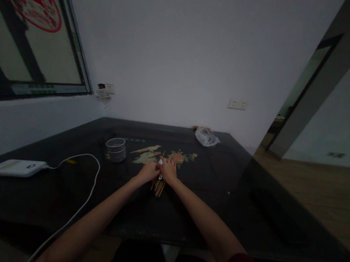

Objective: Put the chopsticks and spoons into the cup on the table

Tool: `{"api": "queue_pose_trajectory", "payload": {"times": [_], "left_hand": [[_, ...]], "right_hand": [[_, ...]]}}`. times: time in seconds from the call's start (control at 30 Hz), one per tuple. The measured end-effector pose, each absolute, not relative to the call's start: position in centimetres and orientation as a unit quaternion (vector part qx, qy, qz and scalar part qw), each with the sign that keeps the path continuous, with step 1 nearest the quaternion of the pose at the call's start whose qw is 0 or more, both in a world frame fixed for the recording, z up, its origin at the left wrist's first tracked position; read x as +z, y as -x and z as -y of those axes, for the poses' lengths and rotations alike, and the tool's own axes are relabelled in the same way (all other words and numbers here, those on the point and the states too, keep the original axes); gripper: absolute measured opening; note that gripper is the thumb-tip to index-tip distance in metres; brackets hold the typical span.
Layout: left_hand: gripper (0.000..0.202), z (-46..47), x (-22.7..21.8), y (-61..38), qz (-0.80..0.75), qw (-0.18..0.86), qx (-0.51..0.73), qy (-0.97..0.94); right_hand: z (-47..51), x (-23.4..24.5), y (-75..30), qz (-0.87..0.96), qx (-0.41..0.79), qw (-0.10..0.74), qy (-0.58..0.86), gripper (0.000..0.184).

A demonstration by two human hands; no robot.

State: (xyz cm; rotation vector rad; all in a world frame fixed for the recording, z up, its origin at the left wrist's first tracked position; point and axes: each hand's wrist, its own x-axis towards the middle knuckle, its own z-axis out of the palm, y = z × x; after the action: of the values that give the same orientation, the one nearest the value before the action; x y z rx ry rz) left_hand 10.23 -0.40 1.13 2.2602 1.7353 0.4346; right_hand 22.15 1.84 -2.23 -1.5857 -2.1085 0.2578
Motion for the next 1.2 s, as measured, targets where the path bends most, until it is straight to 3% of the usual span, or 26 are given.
{"api": "queue_pose_trajectory", "payload": {"times": [0.5,1.2], "left_hand": [[0.024,1.7,-0.1,-21.5,-0.476,0.202,0.231,-0.824],[0.024,2.1,-1.2,-20.1,-0.479,0.132,0.272,-0.824]], "right_hand": [[-1.3,-4.0,-35.2,0.739,0.066,0.296,0.601,0.045],[-0.9,-4.6,-35.5,0.746,0.030,0.300,0.594,0.048]]}}
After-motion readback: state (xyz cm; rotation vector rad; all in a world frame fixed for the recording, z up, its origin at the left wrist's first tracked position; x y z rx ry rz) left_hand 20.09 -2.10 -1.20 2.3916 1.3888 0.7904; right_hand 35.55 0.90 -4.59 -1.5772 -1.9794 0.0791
